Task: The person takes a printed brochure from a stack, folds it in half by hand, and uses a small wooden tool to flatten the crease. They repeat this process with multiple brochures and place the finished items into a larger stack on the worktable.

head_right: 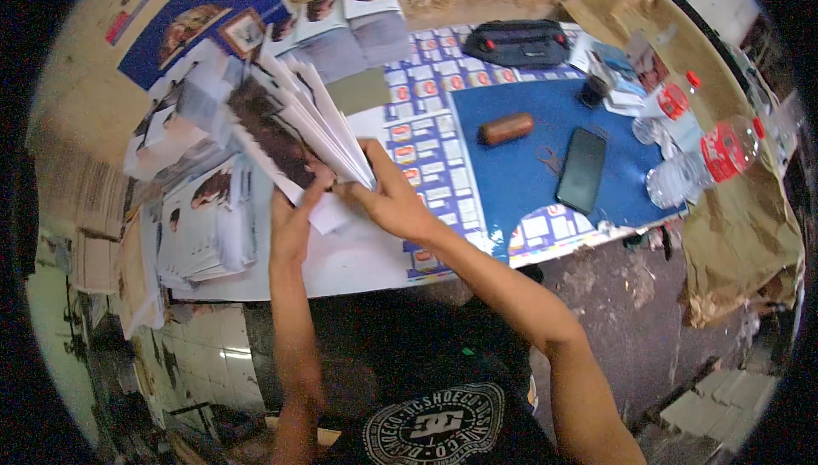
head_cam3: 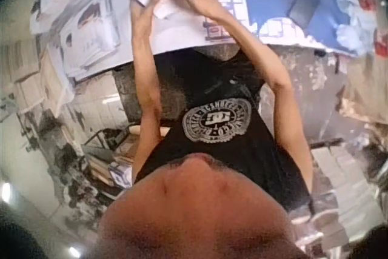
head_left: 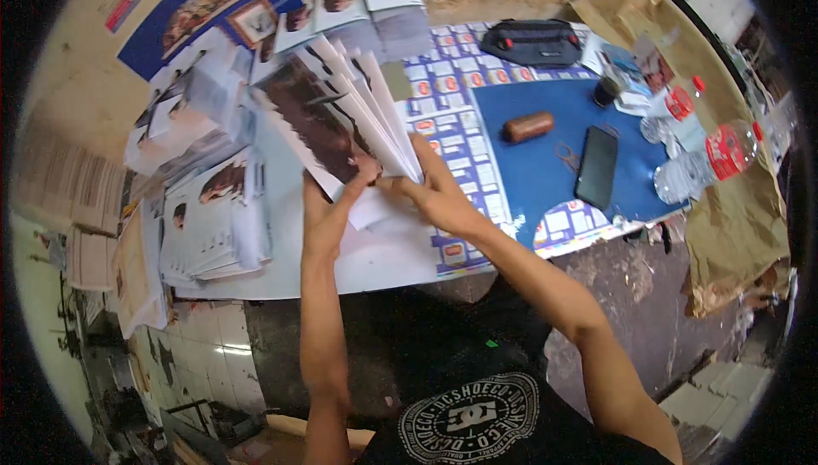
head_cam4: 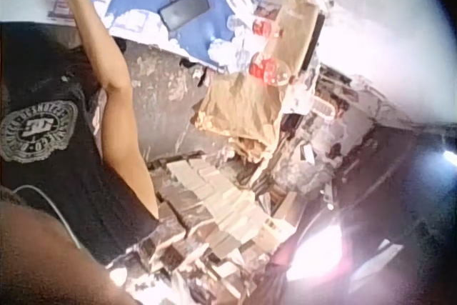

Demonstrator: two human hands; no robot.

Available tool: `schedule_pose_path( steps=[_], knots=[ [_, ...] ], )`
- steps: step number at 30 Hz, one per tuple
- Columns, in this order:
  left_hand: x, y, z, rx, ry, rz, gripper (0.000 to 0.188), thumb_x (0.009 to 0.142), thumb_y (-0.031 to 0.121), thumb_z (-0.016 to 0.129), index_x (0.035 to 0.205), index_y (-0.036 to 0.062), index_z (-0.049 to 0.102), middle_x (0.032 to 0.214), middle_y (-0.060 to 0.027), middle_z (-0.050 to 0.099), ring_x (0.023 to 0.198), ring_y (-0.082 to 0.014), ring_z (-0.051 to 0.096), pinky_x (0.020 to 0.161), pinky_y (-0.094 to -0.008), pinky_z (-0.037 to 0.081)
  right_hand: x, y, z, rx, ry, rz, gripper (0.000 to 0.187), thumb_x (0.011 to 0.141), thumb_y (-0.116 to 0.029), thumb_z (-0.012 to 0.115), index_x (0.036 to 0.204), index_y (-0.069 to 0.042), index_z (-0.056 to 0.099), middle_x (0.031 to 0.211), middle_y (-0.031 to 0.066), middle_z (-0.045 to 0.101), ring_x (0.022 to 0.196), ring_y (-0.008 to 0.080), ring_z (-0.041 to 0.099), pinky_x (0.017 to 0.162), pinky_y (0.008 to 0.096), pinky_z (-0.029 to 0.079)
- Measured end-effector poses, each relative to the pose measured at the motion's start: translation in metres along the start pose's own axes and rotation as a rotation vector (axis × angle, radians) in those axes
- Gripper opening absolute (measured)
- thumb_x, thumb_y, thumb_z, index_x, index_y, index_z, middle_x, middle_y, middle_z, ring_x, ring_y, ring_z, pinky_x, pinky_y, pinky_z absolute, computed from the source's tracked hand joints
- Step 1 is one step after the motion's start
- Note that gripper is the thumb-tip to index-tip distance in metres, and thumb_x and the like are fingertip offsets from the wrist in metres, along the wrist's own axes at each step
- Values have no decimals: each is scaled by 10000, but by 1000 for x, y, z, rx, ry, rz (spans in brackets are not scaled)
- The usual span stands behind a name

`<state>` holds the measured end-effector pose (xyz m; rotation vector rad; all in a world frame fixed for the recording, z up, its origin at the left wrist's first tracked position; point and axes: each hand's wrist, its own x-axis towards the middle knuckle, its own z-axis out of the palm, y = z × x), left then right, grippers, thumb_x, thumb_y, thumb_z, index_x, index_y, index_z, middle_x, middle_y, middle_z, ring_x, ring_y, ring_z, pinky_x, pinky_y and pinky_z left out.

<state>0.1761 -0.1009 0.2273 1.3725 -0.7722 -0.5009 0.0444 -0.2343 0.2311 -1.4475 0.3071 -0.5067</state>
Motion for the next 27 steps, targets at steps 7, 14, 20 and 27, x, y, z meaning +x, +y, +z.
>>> schedule_pose_path(
  steps=[7, 14, 20, 27],
  knots=[
    [-9, -20, 49, -1, -141, 166, 373, 807, 52, 842, 1132, -8, 669, 1078, -83, 719, 1007, -182, 671, 909, -322, 528, -13, 15, -76, -232, -152, -116, 946, 730, -135, 818, 1516, -29, 301, 1422, 178, 479, 1330, 275, 458, 1120, 387, 357],
    [-25, -84, 66, -114, -91, 135, 572, 764, 123, 871, 1220, -48, 569, 1119, -127, 685, 1023, -196, 661, 916, -346, 534, -31, 72, -81, 39, -78, -130, 1220, 680, -320, 907, 1593, -15, 157, 1598, 204, 279, 1479, 323, 291, 1204, 416, 239],
    [-32, -81, 88, -385, -31, 155, 635, 816, 160, 840, 1301, -31, 478, 1088, -111, 665, 962, -189, 663, 899, -341, 534, -26, 98, -73, 39, 134, -325, 1133, 744, -502, 810, 1553, 39, 230, 1514, 224, 373, 1428, 331, 360, 1182, 434, 266],
    [-25, -42, 83, -191, 62, 356, 461, 844, 155, 821, 1190, -26, 577, 1046, -100, 692, 939, -182, 677, 870, -324, 545, -28, 38, -57, -24, 130, -464, 1076, 720, -401, 856, 1511, 49, 283, 1410, 206, 475, 1317, 306, 472, 1122, 419, 355]
  ],
)
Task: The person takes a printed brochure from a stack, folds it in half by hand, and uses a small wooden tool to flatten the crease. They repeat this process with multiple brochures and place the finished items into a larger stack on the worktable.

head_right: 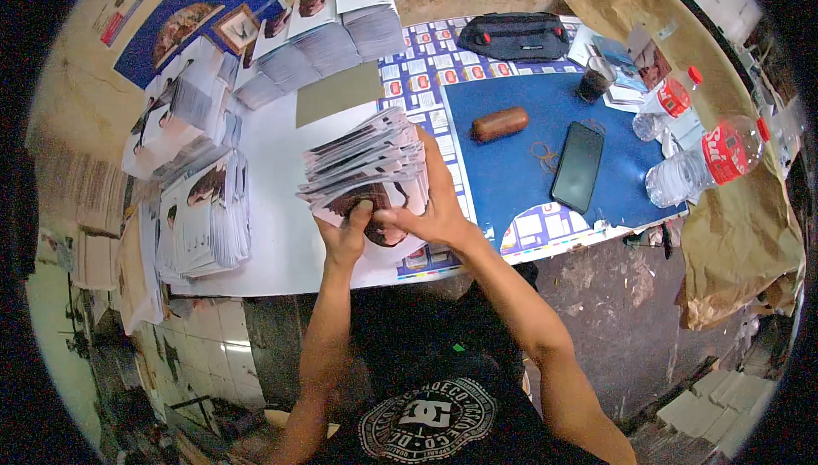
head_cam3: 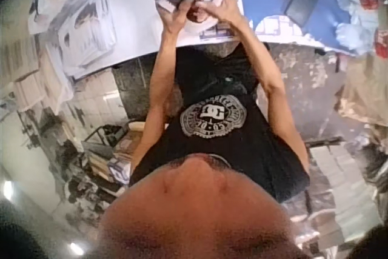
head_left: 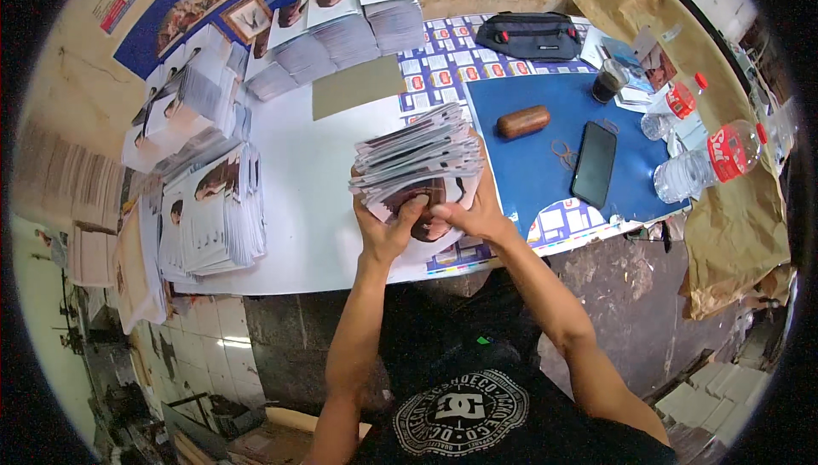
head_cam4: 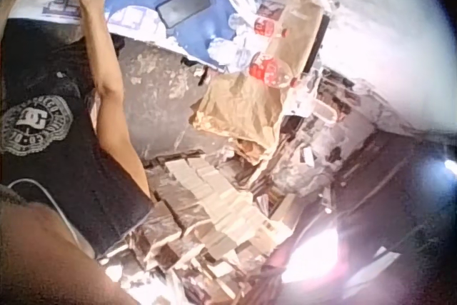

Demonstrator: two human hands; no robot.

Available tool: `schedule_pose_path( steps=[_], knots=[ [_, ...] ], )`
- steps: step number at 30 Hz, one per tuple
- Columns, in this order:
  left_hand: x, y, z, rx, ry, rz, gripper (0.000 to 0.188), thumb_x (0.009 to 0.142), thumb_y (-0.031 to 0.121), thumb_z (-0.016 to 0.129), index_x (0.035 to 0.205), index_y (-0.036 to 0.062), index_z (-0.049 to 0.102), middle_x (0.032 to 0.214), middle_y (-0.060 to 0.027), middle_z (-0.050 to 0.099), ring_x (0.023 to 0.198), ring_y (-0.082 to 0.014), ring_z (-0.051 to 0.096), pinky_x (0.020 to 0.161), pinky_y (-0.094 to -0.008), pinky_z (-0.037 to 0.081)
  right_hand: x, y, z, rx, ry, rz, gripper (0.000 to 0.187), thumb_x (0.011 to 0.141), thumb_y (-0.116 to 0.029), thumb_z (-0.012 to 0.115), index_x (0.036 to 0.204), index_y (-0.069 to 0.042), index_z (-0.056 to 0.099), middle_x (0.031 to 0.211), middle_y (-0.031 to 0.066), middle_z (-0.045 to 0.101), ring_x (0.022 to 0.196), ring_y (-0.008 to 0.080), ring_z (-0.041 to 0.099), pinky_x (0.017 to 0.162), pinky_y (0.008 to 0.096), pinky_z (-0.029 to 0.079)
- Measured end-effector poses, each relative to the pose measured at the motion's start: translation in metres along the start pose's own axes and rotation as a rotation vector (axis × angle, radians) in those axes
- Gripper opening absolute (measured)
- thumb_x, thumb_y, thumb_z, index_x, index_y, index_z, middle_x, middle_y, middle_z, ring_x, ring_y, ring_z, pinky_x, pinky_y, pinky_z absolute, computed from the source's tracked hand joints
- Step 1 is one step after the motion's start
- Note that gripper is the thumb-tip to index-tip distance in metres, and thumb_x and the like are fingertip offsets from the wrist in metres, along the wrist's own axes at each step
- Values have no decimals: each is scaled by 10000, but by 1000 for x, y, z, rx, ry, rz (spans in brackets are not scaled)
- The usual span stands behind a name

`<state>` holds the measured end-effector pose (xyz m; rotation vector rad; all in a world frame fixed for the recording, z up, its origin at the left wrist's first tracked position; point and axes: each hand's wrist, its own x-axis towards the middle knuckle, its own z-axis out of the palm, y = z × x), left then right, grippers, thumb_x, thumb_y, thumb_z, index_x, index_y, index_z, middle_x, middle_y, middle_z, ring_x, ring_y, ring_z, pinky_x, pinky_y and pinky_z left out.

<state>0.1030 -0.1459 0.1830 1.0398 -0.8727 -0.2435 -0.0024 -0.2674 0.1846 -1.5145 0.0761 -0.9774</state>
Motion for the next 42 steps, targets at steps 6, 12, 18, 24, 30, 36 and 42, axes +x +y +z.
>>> schedule_pose_path(
  steps=[6, 12, 18, 24, 30, 36, 42],
  knots=[
    [-29, -32, -35, 111, -197, -160, 522, 798, 127, 848, 1234, -29, 607, 1142, -141, 705, 1035, -214, 682, 921, -356, 546, -18, 21, -33, -234, -352, 205, 1301, 642, -307, 925, 1598, -1, 96, 1592, 247, 298, 1471, 344, 331, 1198, 434, 282],
    [-43, -59, -29, 15, -181, -376, 662, 779, 167, 876, 1292, -55, 522, 1139, -145, 697, 1005, -238, 699, 918, -379, 557, -39, 38, -35, -77, -281, 417, 1431, 658, -586, 866, 1600, 12, -29, 1671, 238, 47, 1549, 328, 89, 1246, 417, 92],
    [-34, -45, -16, -14, -85, -138, 1085, 655, 201, 939, 1450, -52, 245, 1315, -208, 555, 1195, -291, 598, 1020, -412, 500, 14, -129, 1, -1088, -414, -313, 1114, 787, -678, 693, 1548, 31, 294, 1618, 255, 264, 1508, 403, 252, 1218, 522, 166],
    [-33, -41, -22, 116, -96, -81, 1133, 659, 240, 942, 1477, -59, 217, 1411, -212, 460, 1288, -313, 518, 1084, -419, 442, 21, -177, 6, -1620, -775, -60, 989, 851, -659, 624, 1527, 11, 356, 1559, 179, 413, 1468, 331, 359, 1218, 522, 199],
    [-37, -46, -27, 292, -176, 18, 1266, 645, 308, 954, 1529, -81, 135, 1452, -242, 415, 1365, -358, 446, 1138, -464, 374, 65, -164, 33, -1416, -624, -311, 1018, 853, -640, 638, 1570, -9, 286, 1615, 189, 322, 1516, 332, 269, 1238, 495, 162],
    [-33, -42, -22, 240, -154, 32, 1293, 626, 294, 959, 1549, -52, 124, 1498, -228, 367, 1402, -349, 407, 1156, -471, 359, 64, -130, 23, -1654, -850, -69, 920, 949, -705, 424, 1421, 83, 473, 1493, 237, 481, 1431, 362, 414, 1202, 548, 239],
    [-34, -47, -25, 178, -141, 23, 1307, 619, 348, 955, 1554, -39, 127, 1497, -223, 363, 1398, -348, 405, 1150, -471, 368, 76, -140, -14, -1378, -825, 44, 839, 969, -661, 458, 1502, -14, 429, 1517, 220, 467, 1392, 377, 467, 1203, 534, 253]
  ],
)
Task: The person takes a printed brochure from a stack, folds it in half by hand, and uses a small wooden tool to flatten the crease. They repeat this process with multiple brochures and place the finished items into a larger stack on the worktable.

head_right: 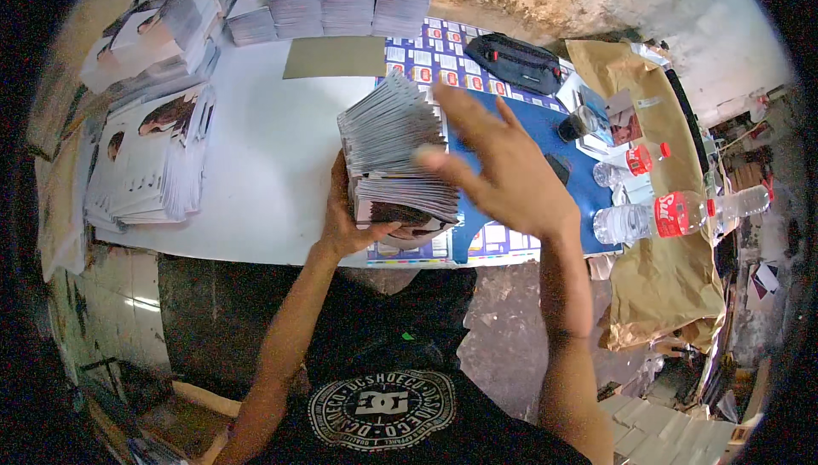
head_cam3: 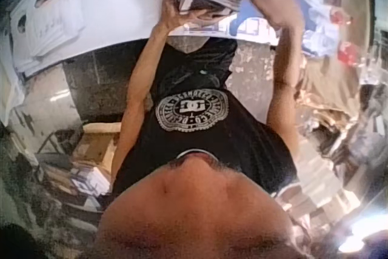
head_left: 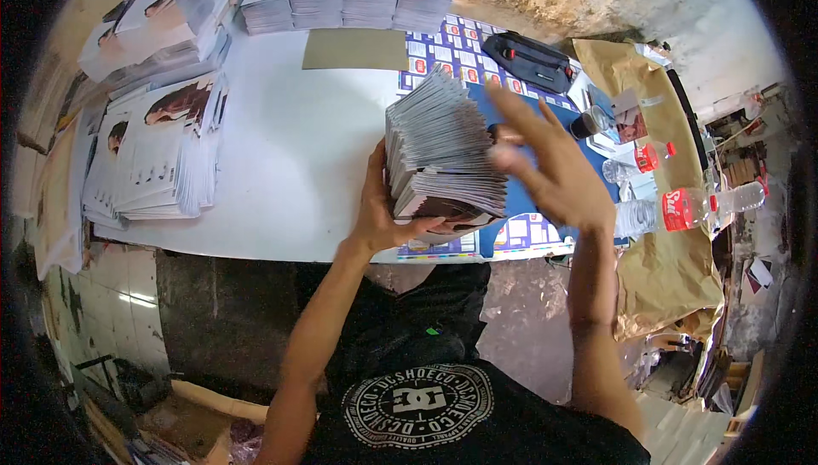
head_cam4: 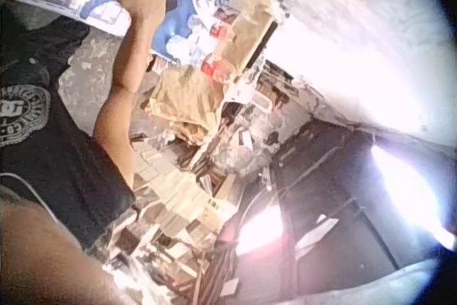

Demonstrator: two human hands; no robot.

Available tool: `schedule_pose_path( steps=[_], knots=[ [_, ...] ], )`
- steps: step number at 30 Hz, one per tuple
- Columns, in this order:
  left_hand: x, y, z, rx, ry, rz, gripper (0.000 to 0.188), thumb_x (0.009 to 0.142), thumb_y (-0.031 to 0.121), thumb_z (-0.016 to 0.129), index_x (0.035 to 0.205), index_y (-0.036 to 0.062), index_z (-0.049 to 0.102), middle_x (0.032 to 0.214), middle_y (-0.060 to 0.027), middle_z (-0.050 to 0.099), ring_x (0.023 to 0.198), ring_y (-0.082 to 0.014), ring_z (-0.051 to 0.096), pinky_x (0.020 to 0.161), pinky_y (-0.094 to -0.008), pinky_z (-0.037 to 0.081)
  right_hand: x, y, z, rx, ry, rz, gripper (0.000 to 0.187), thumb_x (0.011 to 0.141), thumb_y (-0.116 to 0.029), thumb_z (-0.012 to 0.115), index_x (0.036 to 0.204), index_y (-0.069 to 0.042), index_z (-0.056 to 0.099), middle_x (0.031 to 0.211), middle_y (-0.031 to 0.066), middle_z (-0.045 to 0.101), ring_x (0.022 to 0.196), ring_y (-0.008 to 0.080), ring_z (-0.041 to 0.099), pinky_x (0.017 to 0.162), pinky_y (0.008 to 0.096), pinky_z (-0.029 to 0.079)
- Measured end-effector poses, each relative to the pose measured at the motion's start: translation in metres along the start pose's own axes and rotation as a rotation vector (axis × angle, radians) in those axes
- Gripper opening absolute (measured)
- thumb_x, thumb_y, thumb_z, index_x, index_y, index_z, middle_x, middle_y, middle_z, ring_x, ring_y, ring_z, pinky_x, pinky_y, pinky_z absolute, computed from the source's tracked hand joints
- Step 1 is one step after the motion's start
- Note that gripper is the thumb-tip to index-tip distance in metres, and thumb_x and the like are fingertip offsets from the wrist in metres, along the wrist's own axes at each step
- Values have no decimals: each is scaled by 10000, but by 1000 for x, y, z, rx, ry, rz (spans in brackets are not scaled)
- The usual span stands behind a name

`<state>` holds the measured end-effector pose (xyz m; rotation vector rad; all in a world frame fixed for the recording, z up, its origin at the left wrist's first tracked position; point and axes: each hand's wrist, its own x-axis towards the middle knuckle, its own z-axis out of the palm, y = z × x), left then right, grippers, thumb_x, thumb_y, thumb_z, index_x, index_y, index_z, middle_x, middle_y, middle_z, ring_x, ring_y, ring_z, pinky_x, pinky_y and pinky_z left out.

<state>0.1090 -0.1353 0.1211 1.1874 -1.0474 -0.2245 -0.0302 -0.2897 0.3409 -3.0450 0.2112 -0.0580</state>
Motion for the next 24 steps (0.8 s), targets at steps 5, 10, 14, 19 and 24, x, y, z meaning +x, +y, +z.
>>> schedule_pose_path(
  steps=[5, 10, 14, 19, 24],
  knots=[
    [5, -1, 5, 39, -8, 23, 1317, 613, 379, 955, 1555, -36, 133, 1491, -229, 374, 1388, -360, 413, 1139, -477, 370, -13, 62, 102, 1560, 603, 206, 885, 998, -719, 269, 1615, -87, 201, 1663, 167, 219, 1542, 264, 200, 1235, 421, 144],
    [2, 0, 9, 21, -33, -9, 1303, 619, 398, 948, 1554, -22, 144, 1504, -238, 369, 1389, -360, 410, 1137, -487, 364, -13, 57, 232, 1826, 523, 513, 948, 976, -767, 189, 1620, -72, 144, 1679, 186, 110, 1555, 290, 100, 1253, 404, 77],
    [-4, -3, 0, 82, -50, -57, 1263, 640, 411, 931, 1545, -32, 169, 1455, -232, 414, 1364, -355, 437, 1123, -479, 381, 14, 14, 184, 2210, 450, 289, 917, 1015, -704, 143, 1607, -5, 108, 1676, 186, 109, 1552, 305, 96, 1256, 393, 58],
    [-2, -8, 3, -7, -88, -160, 1169, 656, 393, 922, 1496, -55, 243, 1385, -229, 473, 1278, -336, 515, 1062, -455, 438, 57, 58, 198, 1766, 523, 215, 861, 1029, -680, 153, 1619, -54, 119, 1680, 174, 106, 1551, 290, 111, 1253, 400, 75],
    [-16, -11, 1, 64, 46, -154, 988, 702, 300, 902, 1420, -58, 325, 1255, -193, 563, 1143, -308, 600, 986, -421, 496, 31, 4, 181, 1854, 302, 340, 865, 1033, -678, 160, 1605, -29, 179, 1665, 148, 190, 1532, 255, 177, 1245, 385, 130]
  ],
)
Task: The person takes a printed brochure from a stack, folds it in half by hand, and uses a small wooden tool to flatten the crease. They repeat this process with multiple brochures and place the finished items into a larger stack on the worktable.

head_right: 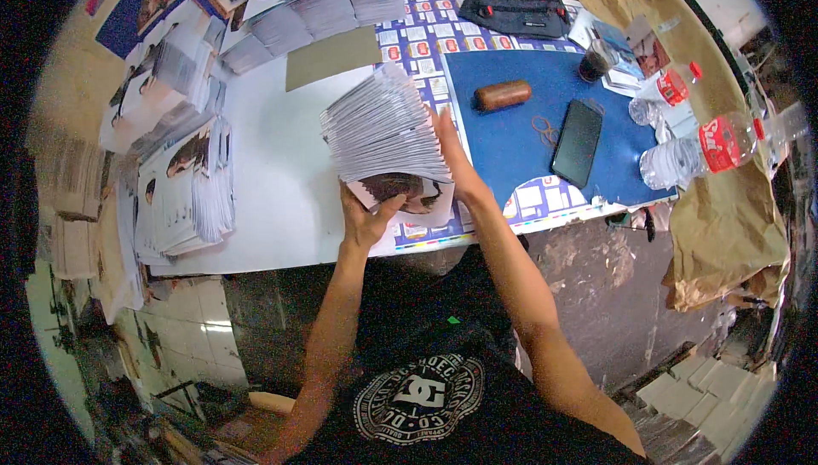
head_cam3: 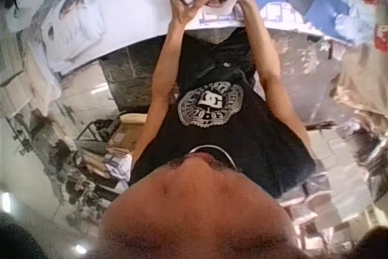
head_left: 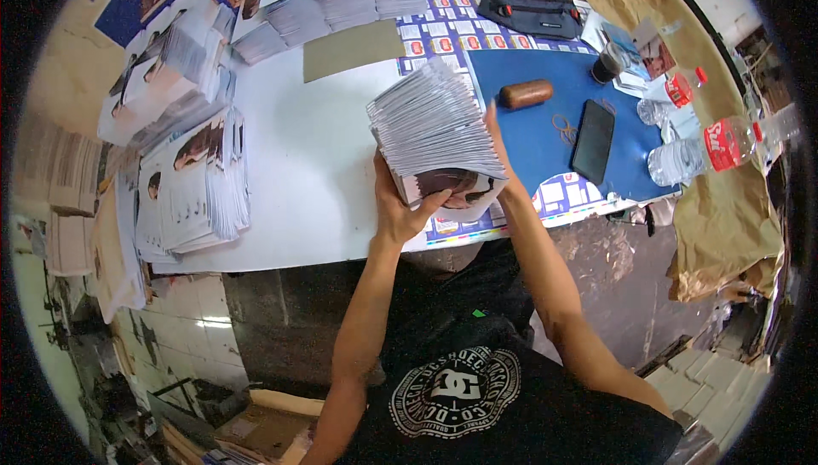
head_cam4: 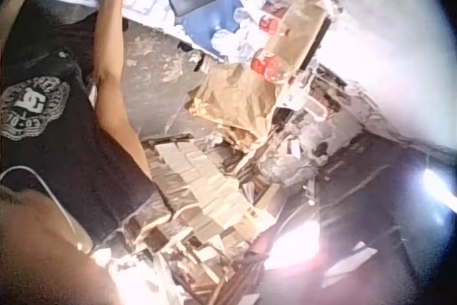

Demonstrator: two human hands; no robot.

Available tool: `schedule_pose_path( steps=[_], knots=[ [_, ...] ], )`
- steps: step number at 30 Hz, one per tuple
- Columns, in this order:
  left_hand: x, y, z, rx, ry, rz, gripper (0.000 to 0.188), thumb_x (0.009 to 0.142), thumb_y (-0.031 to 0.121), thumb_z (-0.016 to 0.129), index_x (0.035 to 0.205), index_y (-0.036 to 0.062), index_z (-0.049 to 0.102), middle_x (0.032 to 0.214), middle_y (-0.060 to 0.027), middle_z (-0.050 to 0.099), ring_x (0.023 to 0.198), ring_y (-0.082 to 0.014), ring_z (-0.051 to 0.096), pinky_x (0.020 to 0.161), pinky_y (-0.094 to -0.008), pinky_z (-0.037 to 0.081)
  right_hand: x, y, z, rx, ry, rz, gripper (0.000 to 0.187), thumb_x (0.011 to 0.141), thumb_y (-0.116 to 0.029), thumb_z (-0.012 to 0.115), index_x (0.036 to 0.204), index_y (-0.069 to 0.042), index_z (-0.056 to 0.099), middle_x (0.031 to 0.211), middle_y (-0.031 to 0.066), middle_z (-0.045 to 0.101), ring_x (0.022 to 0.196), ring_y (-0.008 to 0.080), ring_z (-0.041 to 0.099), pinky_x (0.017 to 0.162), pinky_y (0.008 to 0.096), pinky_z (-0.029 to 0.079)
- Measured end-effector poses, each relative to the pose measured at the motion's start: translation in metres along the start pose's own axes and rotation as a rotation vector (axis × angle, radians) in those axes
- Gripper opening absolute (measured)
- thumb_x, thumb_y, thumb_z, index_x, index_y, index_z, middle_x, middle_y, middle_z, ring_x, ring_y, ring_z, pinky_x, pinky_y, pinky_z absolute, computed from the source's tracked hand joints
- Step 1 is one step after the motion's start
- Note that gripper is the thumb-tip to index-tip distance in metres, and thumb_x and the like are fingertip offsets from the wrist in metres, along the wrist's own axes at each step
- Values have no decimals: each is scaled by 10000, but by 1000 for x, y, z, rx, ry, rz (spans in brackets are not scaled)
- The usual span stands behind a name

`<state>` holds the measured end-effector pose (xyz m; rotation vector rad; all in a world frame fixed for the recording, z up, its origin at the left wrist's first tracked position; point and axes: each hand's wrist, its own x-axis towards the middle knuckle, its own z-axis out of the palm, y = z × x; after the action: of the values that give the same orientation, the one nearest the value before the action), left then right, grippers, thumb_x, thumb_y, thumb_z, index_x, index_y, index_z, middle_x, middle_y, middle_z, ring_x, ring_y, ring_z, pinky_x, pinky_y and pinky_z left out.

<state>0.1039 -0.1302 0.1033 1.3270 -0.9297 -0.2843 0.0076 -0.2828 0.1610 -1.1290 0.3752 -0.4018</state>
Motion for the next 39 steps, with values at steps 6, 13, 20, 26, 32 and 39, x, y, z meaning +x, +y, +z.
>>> schedule_pose_path(
  steps=[6, 13, 20, 26, 32, 39],
  knots=[
    [-10, 2, 9, -184, -140, -174, 863, 732, 173, 880, 1386, -53, 364, 1236, -182, 584, 1102, -271, 618, 946, -396, 528, -48, 32, -7, -124, 82, -266, 864, 1022, -689, 177, 1616, -61, 176, 1682, 112, 151, 1546, 276, 122, 1245, 401, 77],
    [-22, -10, -4, -222, 16, 105, 615, 786, 84, 838, 1301, -13, 516, 1180, -161, 644, 1048, -236, 647, 910, -390, 542, -35, 18, 9, -76, -10, -414, 951, 975, -732, 262, 1600, -17, 203, 1659, 183, 203, 1536, 297, 173, 1242, 412, 102],
    [-38, -11, -15, -302, 70, -81, 330, 838, 105, 768, 1140, 19, 667, 1167, -104, 674, 1086, -242, 618, 993, -444, 470, -29, 38, -12, -208, -47, -420, 1067, 923, -816, 287, 1576, 26, 238, 1641, 227, 231, 1531, 340, 196, 1244, 409, 107],
    [-67, -29, -41, -227, -140, -118, 356, 950, 243, 659, 1224, 18, 676, 1254, -145, 664, 1189, -289, 602, 1040, -464, 442, -45, 29, -11, -234, -57, -465, 954, 985, -729, 259, 1576, 20, 238, 1643, 232, 220, 1533, 348, 188, 1244, 431, 118],
    [-114, -88, -71, 279, -49, -189, 679, 903, 463, 699, 1400, 20, 567, 1412, -163, 572, 1295, -300, 531, 1069, -470, 422, -43, 39, 0, -223, -83, -493, 907, 1005, -677, 252, 1592, 10, 173, 1642, 258, 198, 1536, 384, 164, 1244, 435, 111],
    [-77, -54, -29, -274, -26, -174, 760, 835, 431, 749, 1407, 5, 487, 1365, -149, 550, 1244, -275, 539, 1072, -435, 417, -49, 35, -9, -325, 17, -506, 856, 1018, -618, 313, 1593, 3, 184, 1650, 254, 169, 1541, 380, 148, 1245, 432, 103]
  ],
)
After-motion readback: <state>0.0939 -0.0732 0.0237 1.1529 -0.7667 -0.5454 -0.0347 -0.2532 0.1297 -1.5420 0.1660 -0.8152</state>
